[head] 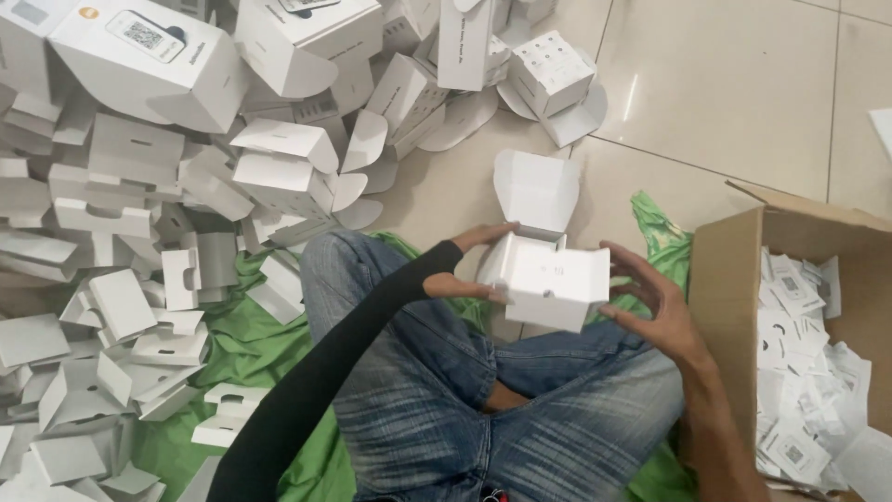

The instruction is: Packing small white product boxes with instruction manuals/leaflets.

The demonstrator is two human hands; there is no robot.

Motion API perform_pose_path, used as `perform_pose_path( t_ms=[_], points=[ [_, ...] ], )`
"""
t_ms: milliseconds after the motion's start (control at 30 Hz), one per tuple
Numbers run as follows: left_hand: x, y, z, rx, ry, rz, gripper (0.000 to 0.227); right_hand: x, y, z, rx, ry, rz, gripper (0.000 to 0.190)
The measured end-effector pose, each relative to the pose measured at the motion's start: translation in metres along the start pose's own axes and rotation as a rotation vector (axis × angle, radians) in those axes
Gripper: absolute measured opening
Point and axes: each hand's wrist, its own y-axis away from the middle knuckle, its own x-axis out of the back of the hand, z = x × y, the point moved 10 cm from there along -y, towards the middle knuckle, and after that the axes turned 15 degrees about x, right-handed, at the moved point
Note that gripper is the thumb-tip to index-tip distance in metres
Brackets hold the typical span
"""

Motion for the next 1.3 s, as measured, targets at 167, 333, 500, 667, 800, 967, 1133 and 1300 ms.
perform_pose_path(
  t_ms=[167,333,500,667,800,967,1133,1300],
  points=[
    [0.023,-0.038,0.000,-0.022,-0.235,0.130,0.095,0.012,-0.046,-0.018,0.053,0.273,-0.034,0.085],
    [0.023,-0.072,-0.034,0.125,-0.192,0.081,0.095,0.008,-0.065,0.024,-0.033,0.378,-0.101,0.084],
    [0.003,-0.081,-0.089,0.305,-0.117,0.004,0.097,0.000,-0.048,0.098,-0.173,0.306,-0.152,0.086],
    [-0.013,-0.086,-0.123,0.222,-0.242,0.026,0.096,-0.013,-0.039,0.117,-0.219,0.322,-0.181,0.090],
    [-0.019,-0.086,-0.138,0.119,-0.418,0.109,0.101,-0.024,-0.035,0.133,-0.149,0.449,-0.238,0.091],
    [-0.016,-0.083,-0.153,0.375,-0.056,0.205,0.119,-0.025,-0.041,0.138,-0.211,0.266,-0.084,0.103],
    [-0.027,-0.105,-0.223,0.474,0.040,0.263,0.121,-0.018,-0.031,0.202,-0.390,0.149,0.103,0.111],
    [-0.023,-0.164,-0.249,0.287,0.333,0.270,0.104,-0.009,-0.050,0.249,-0.369,0.099,0.140,0.109]
  ],
)
